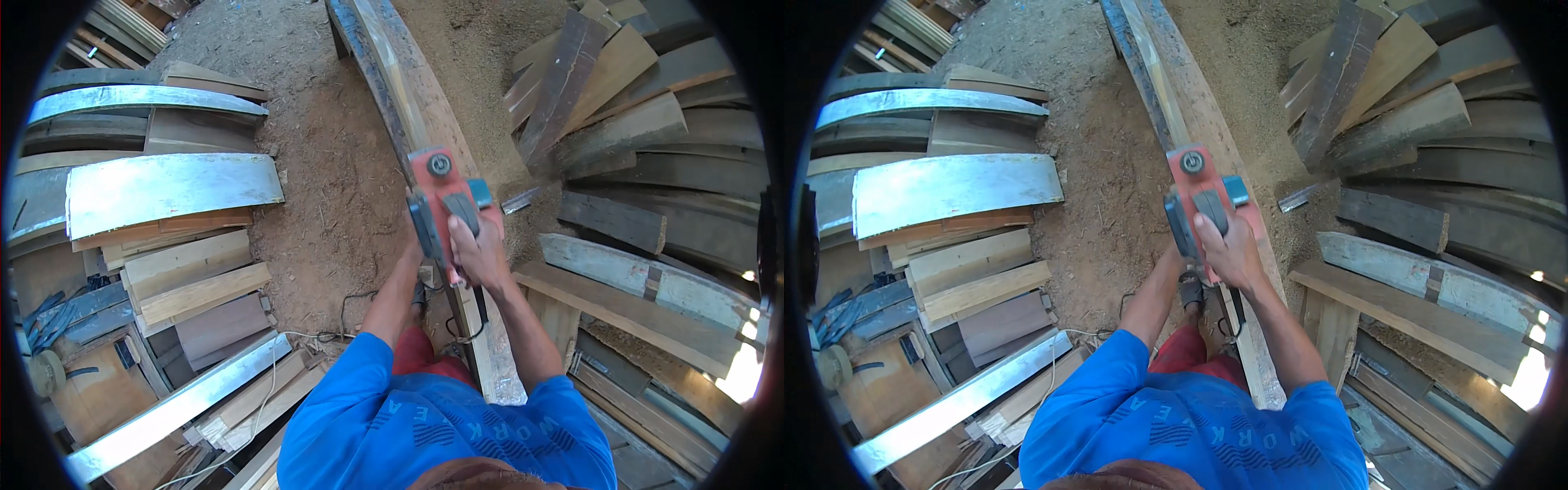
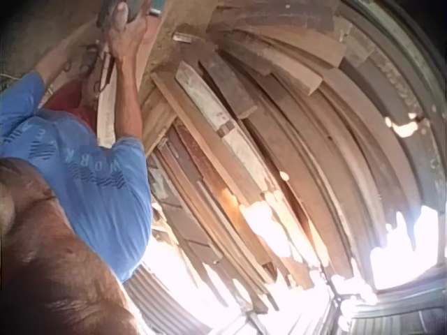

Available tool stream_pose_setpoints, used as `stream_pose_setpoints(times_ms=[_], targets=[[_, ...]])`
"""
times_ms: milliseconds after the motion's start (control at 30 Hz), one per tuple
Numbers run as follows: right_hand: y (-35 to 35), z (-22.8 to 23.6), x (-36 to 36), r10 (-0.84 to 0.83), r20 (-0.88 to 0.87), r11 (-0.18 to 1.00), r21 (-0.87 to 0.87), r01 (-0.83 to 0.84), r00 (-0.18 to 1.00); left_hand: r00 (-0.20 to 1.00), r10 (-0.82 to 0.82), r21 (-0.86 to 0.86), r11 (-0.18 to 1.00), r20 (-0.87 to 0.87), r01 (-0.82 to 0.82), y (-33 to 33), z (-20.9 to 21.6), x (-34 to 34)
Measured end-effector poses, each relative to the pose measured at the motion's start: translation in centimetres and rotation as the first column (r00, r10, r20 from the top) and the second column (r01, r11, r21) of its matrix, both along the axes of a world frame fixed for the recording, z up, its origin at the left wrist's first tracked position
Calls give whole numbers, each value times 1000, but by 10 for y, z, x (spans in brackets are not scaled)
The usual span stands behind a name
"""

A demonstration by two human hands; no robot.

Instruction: The person uses a power sander to smooth the surface and edges of a wooden beam, periodically checking the dimensions with a tape measure and squareness with a try square.

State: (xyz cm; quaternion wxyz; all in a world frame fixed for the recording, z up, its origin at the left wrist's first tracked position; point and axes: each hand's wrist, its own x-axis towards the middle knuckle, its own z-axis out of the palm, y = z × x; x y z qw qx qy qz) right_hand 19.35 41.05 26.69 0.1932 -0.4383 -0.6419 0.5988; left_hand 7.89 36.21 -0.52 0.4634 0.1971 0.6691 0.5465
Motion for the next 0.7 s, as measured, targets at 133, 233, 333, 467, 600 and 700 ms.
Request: stream_pose_setpoints(times_ms=[133,233,333,467,600,700], targets=[[55,5,-68,-9,2,999,-41,9,1000,987,-47,3,999,-154,48,1,-13,-5],[96,13,-114,5,0,998,-61,-5,1000,962,24,-12,1000,-272,-29,6,-8,-7],[143,11,-158,-8,33,1000,-24,9,999,912,213,-1,974,-351,-228,24,16,-2],[214,8,-228,-2,-9,999,40,2,1000,925,213,-22,973,-316,-231,24,6,-2],[283,-20,-278,108,-43,977,-178,-114,993,928,168,-48,980,-334,-194,27,-20,-8],[246,-15,-256,65,-193,997,-18,-70,979,897,164,-75,974,-411,-212,24,-17,-8]])
